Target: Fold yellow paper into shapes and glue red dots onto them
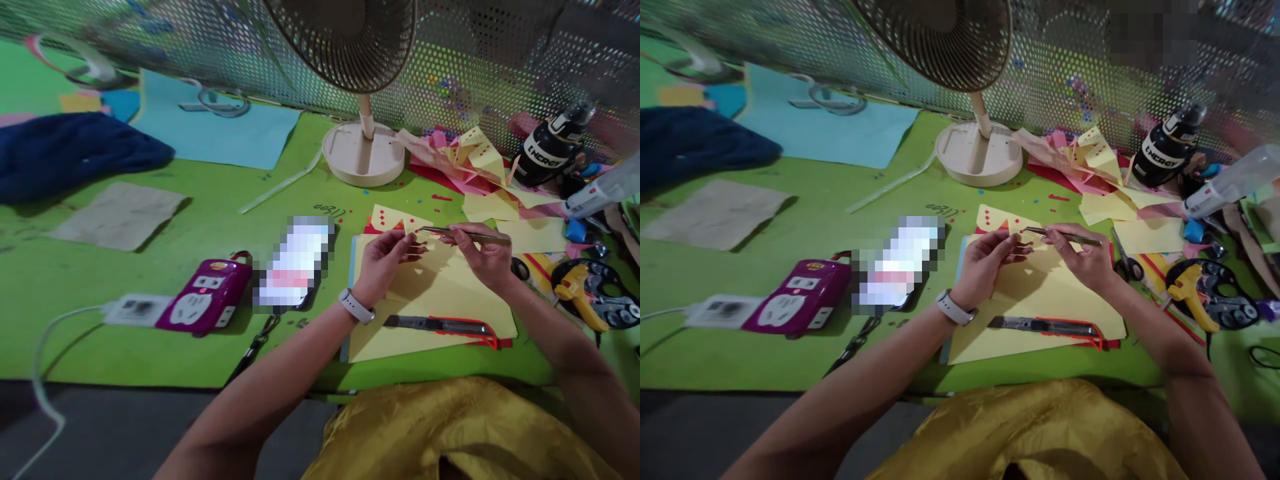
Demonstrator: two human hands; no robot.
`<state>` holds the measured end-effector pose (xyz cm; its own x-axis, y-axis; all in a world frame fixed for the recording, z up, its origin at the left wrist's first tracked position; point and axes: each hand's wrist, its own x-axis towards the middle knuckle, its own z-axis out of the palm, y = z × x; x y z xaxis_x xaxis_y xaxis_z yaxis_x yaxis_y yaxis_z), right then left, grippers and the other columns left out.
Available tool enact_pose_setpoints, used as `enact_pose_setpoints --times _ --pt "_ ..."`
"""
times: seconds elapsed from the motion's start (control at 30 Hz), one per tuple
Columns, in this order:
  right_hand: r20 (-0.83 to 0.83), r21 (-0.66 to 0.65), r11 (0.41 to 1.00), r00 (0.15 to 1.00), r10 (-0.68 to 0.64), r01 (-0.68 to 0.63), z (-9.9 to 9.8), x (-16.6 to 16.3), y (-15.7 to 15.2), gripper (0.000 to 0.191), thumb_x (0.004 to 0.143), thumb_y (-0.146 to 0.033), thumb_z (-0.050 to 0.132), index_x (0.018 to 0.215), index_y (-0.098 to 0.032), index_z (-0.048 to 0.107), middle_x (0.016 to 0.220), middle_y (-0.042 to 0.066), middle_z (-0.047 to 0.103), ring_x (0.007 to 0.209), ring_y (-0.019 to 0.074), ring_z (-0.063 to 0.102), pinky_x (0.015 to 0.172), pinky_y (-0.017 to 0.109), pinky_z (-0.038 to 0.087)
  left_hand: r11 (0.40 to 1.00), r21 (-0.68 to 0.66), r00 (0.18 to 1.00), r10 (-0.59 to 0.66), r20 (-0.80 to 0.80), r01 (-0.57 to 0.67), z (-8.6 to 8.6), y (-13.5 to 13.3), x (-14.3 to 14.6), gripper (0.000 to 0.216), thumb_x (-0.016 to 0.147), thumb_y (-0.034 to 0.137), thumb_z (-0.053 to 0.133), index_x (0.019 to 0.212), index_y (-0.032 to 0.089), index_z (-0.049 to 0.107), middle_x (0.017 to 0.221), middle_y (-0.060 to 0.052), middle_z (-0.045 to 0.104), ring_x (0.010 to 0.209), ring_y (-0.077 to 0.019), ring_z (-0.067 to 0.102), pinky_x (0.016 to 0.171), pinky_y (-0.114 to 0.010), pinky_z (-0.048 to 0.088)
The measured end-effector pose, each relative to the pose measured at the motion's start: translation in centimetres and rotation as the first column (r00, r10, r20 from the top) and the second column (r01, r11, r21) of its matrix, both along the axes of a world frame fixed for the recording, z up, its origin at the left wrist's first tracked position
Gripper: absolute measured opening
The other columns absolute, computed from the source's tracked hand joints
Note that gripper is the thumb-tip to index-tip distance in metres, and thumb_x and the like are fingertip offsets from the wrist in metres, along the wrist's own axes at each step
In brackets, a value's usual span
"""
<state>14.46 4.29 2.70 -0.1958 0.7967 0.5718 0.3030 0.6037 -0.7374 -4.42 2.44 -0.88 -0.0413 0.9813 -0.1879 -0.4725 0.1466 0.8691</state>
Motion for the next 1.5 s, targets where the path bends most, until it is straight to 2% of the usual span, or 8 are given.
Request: enact_pose_setpoints --times 0.37,0.73,0.93,1.17,1.5 --pt "0.139 0.199 0.98 0.99 -0.009 -0.019 0.17 -0.13 -0.49 0.018 0.091 -0.016 0.068 0.104 -0.023 0.077 0.09 0.002 0.082 0.075 0.0169 0.079 0.067 0.027 0.065 0.999 0.018 0.998 -0.032 -0.053 0.033 -0.43 0.05 -0.37 0.046 0.063 0.05 0.09 0.083 0.017 0.066 0.078 -0.003 0.076 0.072 -0.0174 0.076 0.06 -0.022 0.058" --pt "0.174 0.259 0.966 0.984 -0.027 -0.019 0.15 -0.17 -0.42 0.014 0.091 -0.02 0.067 0.1 -0.026 0.077 0.089 0.0 0.082 0.073 0.0163 0.079 0.065 0.026 0.066 0.998 0.034 0.997 -0.058 -0.056 0.06 -0.39 0.04 -0.42 0.04 0.068 0.047 0.088 0.081 0.016 0.066 0.074 -0.002 0.073 0.071 -0.0176 0.076 0.063 -0.024 0.06" --pt "0.162 0.213 0.977 0.987 -0.017 -0.018 0.17 0.1 -0.52 0.014 0.092 -0.02 0.067 0.101 -0.024 0.077 0.089 0.001 0.082 0.074 0.0163 0.079 0.068 0.026 0.066 0.998 0.038 0.997 -0.057 -0.054 0.059 -0.13 0.0 -0.3 0.043 0.066 0.049 0.088 0.078 0.016 0.064 0.071 0.0 0.071 0.068 -0.0177 0.076 0.065 -0.027 0.062" --pt "0.044 0.101 0.994 0.999 0.03 -0.035 -0.38 0.03 -0.57 0.018 0.092 -0.017 0.068 0.107 -0.025 0.074 0.087 -0.002 0.081 0.074 0.0146 0.079 0.067 0.024 0.065 0.998 0.027 0.995 -0.059 -0.085 0.061 -0.27 0.09 -0.31 0.044 0.066 0.051 0.088 0.076 0.017 0.062 0.067 -0.001 0.071 0.067 -0.0189 0.076 0.067 -0.029 0.064" --pt "0.075 0.107 0.994 0.996 -0.045 0.037 -0.37 -0.07 -0.52 0.011 0.092 -0.027 0.069 0.103 -0.023 0.072 0.079 0.0 0.081 0.071 0.0166 0.078 0.064 0.026 0.064 0.997 0.036 0.993 -0.064 -0.101 0.068 -0.14 0.0 -0.25 0.042 0.067 0.051 0.086 0.076 0.017 0.063 0.066 0.0 0.07 0.065 -0.018 0.075 0.067 -0.03 0.064"
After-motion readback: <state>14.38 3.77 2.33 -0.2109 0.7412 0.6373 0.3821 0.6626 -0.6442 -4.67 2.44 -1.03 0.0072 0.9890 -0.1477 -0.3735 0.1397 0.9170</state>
